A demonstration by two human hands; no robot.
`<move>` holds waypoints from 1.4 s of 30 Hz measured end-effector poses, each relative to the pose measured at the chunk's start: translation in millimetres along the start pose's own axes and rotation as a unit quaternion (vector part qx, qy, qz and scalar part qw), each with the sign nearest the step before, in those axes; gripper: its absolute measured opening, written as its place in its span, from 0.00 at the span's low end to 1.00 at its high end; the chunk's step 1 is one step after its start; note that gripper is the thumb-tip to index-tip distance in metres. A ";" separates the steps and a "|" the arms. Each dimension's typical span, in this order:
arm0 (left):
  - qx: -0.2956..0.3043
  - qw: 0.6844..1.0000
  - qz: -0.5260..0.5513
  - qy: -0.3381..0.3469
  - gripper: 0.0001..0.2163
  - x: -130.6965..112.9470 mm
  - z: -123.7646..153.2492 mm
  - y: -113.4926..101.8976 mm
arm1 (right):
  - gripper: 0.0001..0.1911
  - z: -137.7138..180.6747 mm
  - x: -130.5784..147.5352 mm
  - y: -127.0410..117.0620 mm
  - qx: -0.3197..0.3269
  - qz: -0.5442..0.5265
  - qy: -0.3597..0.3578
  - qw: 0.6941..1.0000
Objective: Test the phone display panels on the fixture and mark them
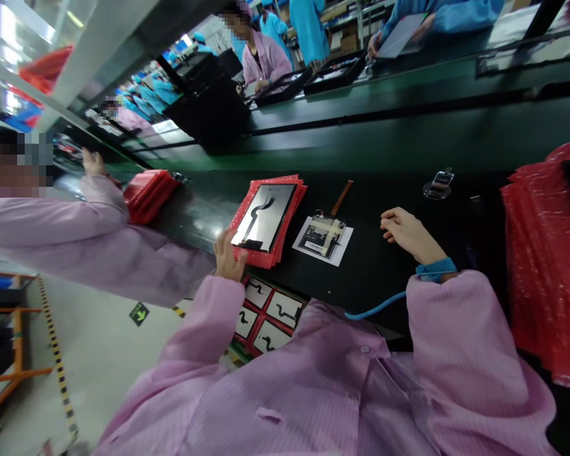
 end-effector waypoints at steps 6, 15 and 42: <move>0.064 0.997 -0.017 0.032 0.36 -35.3 64.1 56.9 | 0.06 -8.3 -2.3 0.8 -0.040 0.137 -0.095 0.985; -0.025 0.996 0.001 -0.080 0.31 -42.1 32.2 68.5 | 0.09 -0.8 8.9 -18.2 -0.169 0.205 -0.186 0.946; -0.066 0.997 -0.023 -0.036 0.42 -60.9 37.1 56.0 | 0.42 -12.0 -10.1 -67.5 -0.362 0.320 -0.089 0.871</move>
Point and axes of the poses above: each hand's wrist, its own z-axis away from the middle knuckle, its own y-axis out of the palm, x = y × z, the point moved 5 cm from there along -z, towards the middle knuckle, and after that the axes turned 9 degrees about z, right-handed, at the moved point
